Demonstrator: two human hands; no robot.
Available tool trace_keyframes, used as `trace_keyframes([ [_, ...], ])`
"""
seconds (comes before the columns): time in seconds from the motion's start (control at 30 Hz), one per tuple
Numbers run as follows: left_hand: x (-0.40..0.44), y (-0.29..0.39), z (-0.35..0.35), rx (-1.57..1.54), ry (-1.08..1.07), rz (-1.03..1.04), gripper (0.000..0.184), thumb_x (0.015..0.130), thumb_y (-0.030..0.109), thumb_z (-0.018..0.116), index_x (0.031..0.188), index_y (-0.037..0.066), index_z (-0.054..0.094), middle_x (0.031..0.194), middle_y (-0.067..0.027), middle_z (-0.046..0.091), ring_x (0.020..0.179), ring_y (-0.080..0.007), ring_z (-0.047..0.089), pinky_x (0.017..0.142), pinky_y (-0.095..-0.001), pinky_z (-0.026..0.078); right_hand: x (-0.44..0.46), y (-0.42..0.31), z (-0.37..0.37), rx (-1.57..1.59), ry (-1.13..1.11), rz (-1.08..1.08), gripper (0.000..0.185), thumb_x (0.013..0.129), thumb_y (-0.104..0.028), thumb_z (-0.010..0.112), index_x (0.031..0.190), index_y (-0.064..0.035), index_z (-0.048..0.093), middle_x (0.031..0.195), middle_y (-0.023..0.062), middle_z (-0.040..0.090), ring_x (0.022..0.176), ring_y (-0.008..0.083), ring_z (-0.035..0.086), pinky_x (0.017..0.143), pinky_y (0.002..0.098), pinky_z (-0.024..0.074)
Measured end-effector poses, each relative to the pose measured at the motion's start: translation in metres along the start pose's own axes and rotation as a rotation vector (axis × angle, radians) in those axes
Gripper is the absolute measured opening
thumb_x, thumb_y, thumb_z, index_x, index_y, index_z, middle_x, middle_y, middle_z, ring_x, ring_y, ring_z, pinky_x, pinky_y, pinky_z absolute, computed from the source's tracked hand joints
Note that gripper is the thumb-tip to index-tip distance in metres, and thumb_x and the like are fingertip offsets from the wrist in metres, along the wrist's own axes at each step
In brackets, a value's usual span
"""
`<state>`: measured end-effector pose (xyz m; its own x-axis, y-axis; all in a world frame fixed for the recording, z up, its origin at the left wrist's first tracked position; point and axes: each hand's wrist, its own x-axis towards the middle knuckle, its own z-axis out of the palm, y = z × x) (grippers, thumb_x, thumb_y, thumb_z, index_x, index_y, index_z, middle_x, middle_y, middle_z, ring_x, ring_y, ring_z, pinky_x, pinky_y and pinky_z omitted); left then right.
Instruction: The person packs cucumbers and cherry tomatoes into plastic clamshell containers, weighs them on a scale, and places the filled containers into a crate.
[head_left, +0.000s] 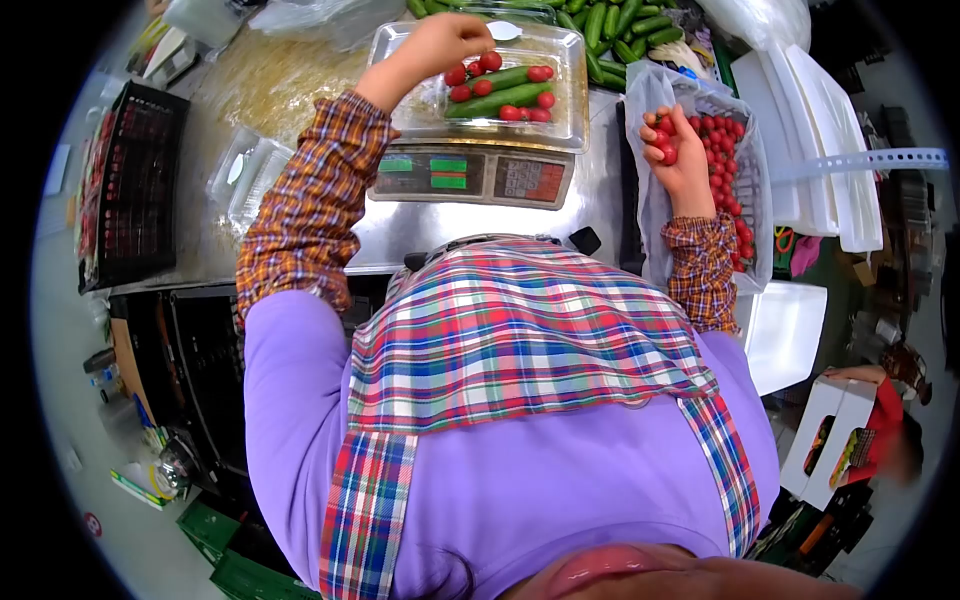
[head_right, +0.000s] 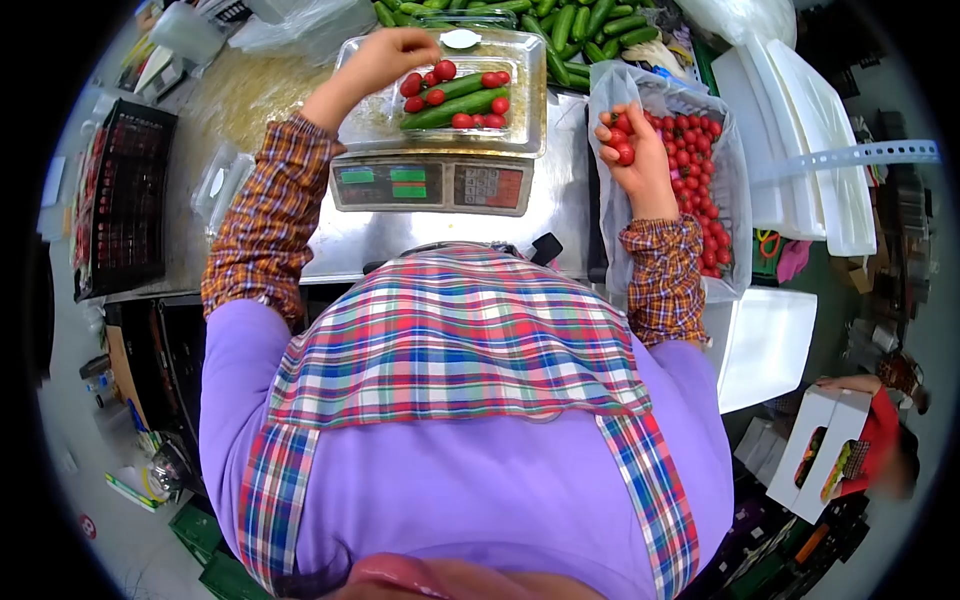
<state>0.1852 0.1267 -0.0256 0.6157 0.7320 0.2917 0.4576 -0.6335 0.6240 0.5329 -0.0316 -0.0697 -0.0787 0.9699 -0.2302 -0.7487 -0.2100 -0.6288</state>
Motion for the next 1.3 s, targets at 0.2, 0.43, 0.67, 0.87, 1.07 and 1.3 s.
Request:
trace_keyframes([
  [0.2,-0.009,0.018,0.017,0.435,-0.24,0.147,0.021,0.073,0.016,0.069,0.092,0.007,0.064,0.088,-0.0108,0.061,0.083,-0.0295,0.059,0.07,-0.0395,0.048,-0.001,0.007,0.005,-0.03,0.026,0.025,0.024,0.094,-0.029,0.05,0.095,-0.0052,0.051,0.088,0.0096,0.054,0.069,0.0176,0.049,0.043,0.0207,0.0366],
  [0.43,-0.004,0.025,0.024,0.357,-0.075,0.139,0.019,0.076,0.018,0.067,0.09,0.006,0.062,0.082,-0.0097,0.063,0.076,-0.0278,0.061,0.066,-0.0372,0.049,-0.01,0.014,0.025,-0.078,-0.037,0.181,0.035,0.092,-0.023,0.048,0.121,-0.0032,0.048,0.093,0.0106,0.058,0.066,0.0143,0.048,0.04,0.018,0.035],
  [0.67,-0.028,0.138,0.066,-0.173,0.219,0.235,0.031,0.077,0.026,0.069,0.099,0.004,0.063,0.089,-0.0133,0.064,0.078,-0.0263,0.062,0.068,-0.034,0.049,-0.033,0.029,0.069,0.336,-0.399,0.498,0.042,0.092,-0.023,0.042,0.13,-0.0059,0.041,0.115,0.0165,0.052,0.063,0.0138,0.046,0.037,0.0185,0.0382],
  [0.87,-0.068,0.15,0.108,-0.496,0.297,0.096,0.025,0.081,0.018,0.066,0.098,0.002,0.06,0.087,-0.011,0.06,0.072,-0.0203,0.06,0.064,-0.0322,0.048,-0.058,0.019,0.053,0.361,-0.168,0.384,0.024,0.094,-0.018,0.044,0.113,-0.0057,0.052,0.089,0.0043,0.049,0.064,0.0118,0.043,0.038,0.0194,0.037],
  [1.07,-0.092,0.144,0.109,-0.615,0.026,-0.057,0.025,0.084,0.021,0.063,0.1,0.003,0.06,0.089,-0.0126,0.063,0.078,-0.0211,0.062,0.068,-0.0336,0.049,-0.08,-0.046,-0.009,0.454,-0.095,0.103,0.025,0.091,-0.013,0.047,0.113,-0.003,0.052,0.083,0.0016,0.041,0.067,0.0114,0.039,0.043,0.0203,0.0347],
  [1.3,-0.044,0.011,0.014,-0.581,0.667,-0.297,0.035,0.088,0.035,0.057,0.105,0.004,0.061,0.093,-0.0064,0.067,0.075,-0.0171,0.06,0.068,-0.0293,0.048,-0.093,-0.058,-0.051,-0.276,0.438,-0.225,0.027,0.09,-0.016,0.049,0.114,-0.0049,0.052,0.085,0.0037,0.053,0.072,0.0134,0.05,0.046,0.0209,0.0377],
])
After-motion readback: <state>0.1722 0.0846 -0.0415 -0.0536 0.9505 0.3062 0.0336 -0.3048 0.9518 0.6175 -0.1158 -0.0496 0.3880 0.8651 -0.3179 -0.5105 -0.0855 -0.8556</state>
